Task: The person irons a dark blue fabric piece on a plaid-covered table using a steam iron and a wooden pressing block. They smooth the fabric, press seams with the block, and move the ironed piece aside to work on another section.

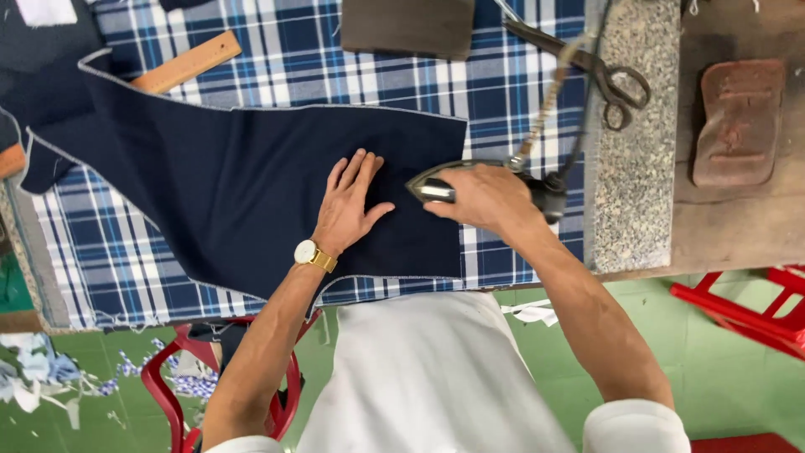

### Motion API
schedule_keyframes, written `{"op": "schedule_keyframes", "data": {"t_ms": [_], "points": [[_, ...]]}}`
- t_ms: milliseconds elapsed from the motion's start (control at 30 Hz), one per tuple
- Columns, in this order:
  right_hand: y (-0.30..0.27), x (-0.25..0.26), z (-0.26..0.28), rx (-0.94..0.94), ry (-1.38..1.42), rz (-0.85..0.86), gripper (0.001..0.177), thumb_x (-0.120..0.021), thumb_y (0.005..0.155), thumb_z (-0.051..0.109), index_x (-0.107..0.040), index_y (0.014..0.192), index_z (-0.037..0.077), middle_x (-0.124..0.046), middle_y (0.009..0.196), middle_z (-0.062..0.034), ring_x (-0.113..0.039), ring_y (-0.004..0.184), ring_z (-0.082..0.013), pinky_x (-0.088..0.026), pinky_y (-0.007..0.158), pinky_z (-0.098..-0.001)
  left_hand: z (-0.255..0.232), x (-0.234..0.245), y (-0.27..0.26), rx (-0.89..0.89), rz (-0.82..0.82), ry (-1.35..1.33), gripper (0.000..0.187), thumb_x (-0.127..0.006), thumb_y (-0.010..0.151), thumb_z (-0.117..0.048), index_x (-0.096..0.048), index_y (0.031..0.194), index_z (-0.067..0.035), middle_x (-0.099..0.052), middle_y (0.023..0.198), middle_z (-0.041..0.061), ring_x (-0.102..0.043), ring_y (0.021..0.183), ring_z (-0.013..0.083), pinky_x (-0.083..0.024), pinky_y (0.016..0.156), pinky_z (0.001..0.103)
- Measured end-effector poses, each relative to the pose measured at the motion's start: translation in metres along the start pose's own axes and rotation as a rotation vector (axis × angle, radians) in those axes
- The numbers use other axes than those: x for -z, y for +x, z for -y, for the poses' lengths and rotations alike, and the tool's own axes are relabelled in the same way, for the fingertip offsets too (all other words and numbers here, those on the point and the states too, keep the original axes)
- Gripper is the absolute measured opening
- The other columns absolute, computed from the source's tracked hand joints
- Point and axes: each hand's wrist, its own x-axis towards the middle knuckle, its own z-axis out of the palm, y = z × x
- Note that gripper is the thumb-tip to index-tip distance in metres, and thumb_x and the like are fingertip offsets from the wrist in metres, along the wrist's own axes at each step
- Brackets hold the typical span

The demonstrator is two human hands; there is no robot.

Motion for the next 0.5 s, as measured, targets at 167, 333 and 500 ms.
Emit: {"op": "schedule_keyframes", "data": {"t_ms": [167,333,500], "points": [[0.011,-0.01,-0.01,0.068,0.012,0.003,0.048,-0.059,0.093,0.061,-0.074,0.105,0.017,-0.078,0.088,-0.0122,-0.076,0.087,-0.0336,-0.058,0.076,-0.0446,-0.004,-0.018,0.009,0.001,0.027,-0.057,0.094,-0.073,0.094,-0.042,-0.024,0.159,0.005,-0.056,0.152,0.011,-0.034,0.151,0.0308,-0.016,0.127,0.05],[-0.022,0.017,-0.021,-0.032,0.036,0.019,0.04,-0.064,0.092,0.055,-0.075,0.102,0.017,-0.077,0.083,-0.0109,-0.076,0.083,-0.0341,-0.057,0.072,-0.0436,-0.015,-0.024,0.017,-0.019,0.055,-0.068,0.095,-0.073,0.094,-0.042,-0.022,0.16,0.004,-0.055,0.152,0.008,-0.033,0.152,0.0289,-0.015,0.127,0.05],[-0.033,0.02,-0.045,-0.102,-0.028,0.014,0.04,-0.066,0.092,0.051,-0.076,0.106,0.015,-0.078,0.084,-0.0134,-0.077,0.085,-0.0343,-0.057,0.073,-0.0428,-0.021,-0.032,0.028,-0.046,0.114,-0.105,0.095,-0.07,0.095,-0.043,-0.02,0.161,0.003,-0.053,0.155,0.007,-0.033,0.152,0.0256,-0.013,0.129,0.047]]}}
